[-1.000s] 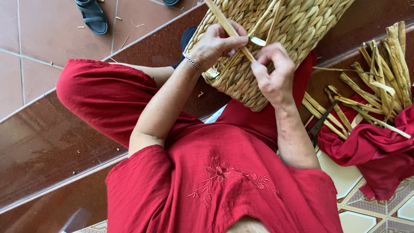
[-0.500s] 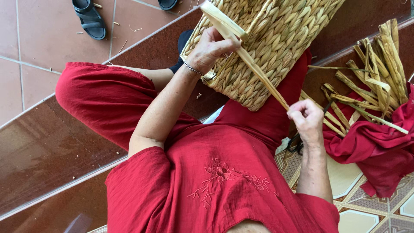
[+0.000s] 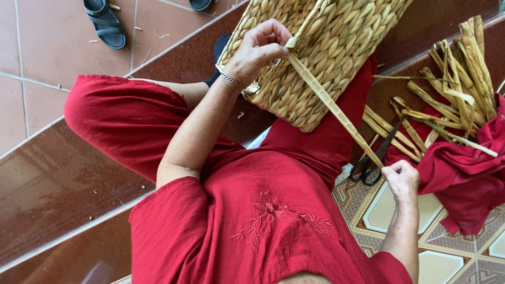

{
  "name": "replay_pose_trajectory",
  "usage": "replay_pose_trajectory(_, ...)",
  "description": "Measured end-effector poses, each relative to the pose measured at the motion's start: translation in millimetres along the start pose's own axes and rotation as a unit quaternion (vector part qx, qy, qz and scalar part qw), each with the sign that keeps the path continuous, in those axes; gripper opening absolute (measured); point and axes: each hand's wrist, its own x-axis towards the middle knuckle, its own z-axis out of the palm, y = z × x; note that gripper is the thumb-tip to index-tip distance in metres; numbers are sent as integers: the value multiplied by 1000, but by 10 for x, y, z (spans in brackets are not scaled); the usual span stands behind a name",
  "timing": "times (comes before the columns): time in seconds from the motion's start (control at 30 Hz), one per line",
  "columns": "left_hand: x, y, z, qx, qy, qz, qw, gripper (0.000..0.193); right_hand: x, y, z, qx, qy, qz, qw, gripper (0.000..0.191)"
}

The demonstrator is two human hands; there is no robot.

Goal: The person sits on the floor and weaves a flat water hyacinth strip along the rim of a woven basket, tucking and threading the strip by hand around the edge. They then use scissors to trim excess strip material and continue folding and securing the woven rim.

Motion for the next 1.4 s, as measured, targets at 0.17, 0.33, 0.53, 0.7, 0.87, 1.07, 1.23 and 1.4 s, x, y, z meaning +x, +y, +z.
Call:
replay_pose_trajectory(0.17, 7, 60, 60, 11, 33, -20, 999, 16, 75, -81, 168, -38, -7, 19, 999, 21)
replay_pose_trajectory(0.33, 153, 67, 238, 285, 133, 52, 948, 35, -85, -1094, -47, -235, 72, -218, 945, 34)
replay_pose_trajectory(0.53, 56, 213, 442, 518, 188, 149, 821, 36, -482, -2790, 5, 29, 115, -432, 894, 19)
replay_pose_trajectory(0.7, -105, 244, 587, 655, 168, 188, 713, 24, -320, -3646, 300, 41, 101, -555, 825, 22)
replay_pose_trajectory(0.87, -104, 125, 615, 726, 131, 137, 661, 14, -144, -3777, 377, 36, 21, -471, 881, 27)
replay_pose_trajectory(1.07, -157, 47, 503, 742, 82, 84, 660, 11, -133, -3661, 416, 54, -52, -430, 900, 35)
replay_pose_trajectory(1.23, -195, 31, 456, 682, 95, 113, 716, 8, -216, -3560, 530, 68, -15, -476, 877, 38)
replay_pose_trajectory(1.4, -180, 57, 488, 652, 103, 77, 748, 15, -242, -3478, 582, 160, -72, -480, 860, 29)
